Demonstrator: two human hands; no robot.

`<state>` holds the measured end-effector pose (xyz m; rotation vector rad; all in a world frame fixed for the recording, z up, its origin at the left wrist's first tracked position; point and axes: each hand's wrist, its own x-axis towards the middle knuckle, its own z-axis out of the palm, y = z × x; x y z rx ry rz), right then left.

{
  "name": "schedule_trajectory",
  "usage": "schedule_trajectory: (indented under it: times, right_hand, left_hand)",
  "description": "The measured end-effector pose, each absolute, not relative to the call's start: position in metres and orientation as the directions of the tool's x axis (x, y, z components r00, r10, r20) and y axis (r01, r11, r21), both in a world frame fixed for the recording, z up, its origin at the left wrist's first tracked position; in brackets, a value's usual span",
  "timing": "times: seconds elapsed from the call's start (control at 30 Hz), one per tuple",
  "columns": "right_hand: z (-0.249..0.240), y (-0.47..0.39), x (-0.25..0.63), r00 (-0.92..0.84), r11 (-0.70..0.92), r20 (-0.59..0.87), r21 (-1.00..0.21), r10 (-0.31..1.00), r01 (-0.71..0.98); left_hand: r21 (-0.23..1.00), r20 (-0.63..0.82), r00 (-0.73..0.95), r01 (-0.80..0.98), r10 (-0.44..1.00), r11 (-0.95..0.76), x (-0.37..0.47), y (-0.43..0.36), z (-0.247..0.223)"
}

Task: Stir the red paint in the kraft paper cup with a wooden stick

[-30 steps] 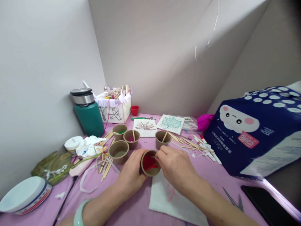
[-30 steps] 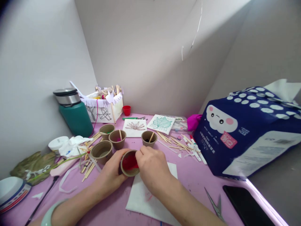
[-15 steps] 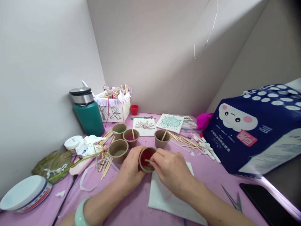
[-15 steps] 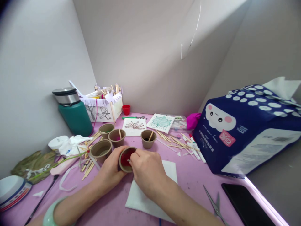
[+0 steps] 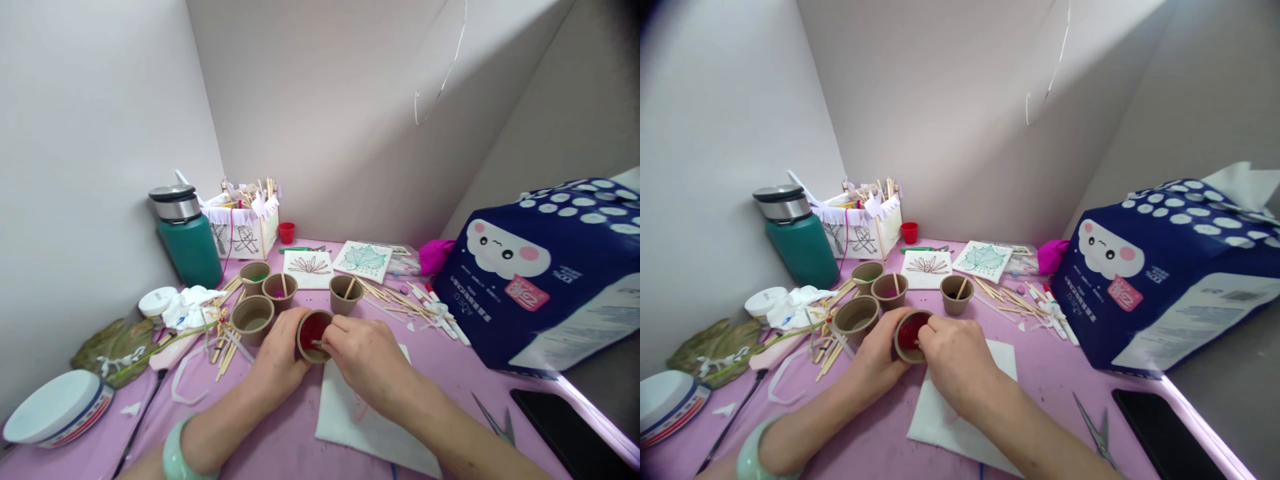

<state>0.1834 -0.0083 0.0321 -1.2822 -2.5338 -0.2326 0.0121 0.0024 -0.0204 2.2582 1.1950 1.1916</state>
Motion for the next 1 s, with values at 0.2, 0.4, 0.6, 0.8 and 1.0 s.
schedule_trajectory:
  times: [0.2,0.4,0.6,0.8,1.0]
  right_hand:
    - [0.031,-0.007,0.186,-0.482,0.500,0.369,0.053,0.794,0.864]
    - [0.035,-0.014,0.183,-0.482,0.546,0.369,-0.086,0.794,0.833]
    - [0.034,-0.014,0.182,-0.472,0.524,0.325,-0.094,0.820,0.847]
    - [0.035,-0.015,0.183,-0.466,0.505,0.359,-0.019,0.809,0.863]
    - [0.036,-0.018,0.183,-0.484,0.531,0.400,-0.008,0.778,0.847]
  left_hand:
    - [0.594,0.531,0.305,0.531,0.791,-0.604,0.012,0.003,-0.021]
    - [0.584,0.550,0.308,0.523,0.776,-0.621,0.012,0.002,-0.020]
    - [0.573,0.566,0.287,0.536,0.773,-0.619,0.011,0.003,-0.021]
    - [0.591,0.557,0.285,0.524,0.780,-0.613,0.012,0.003,-0.022]
    - [0.617,0.545,0.267,0.515,0.795,-0.595,0.012,0.001,-0.020]
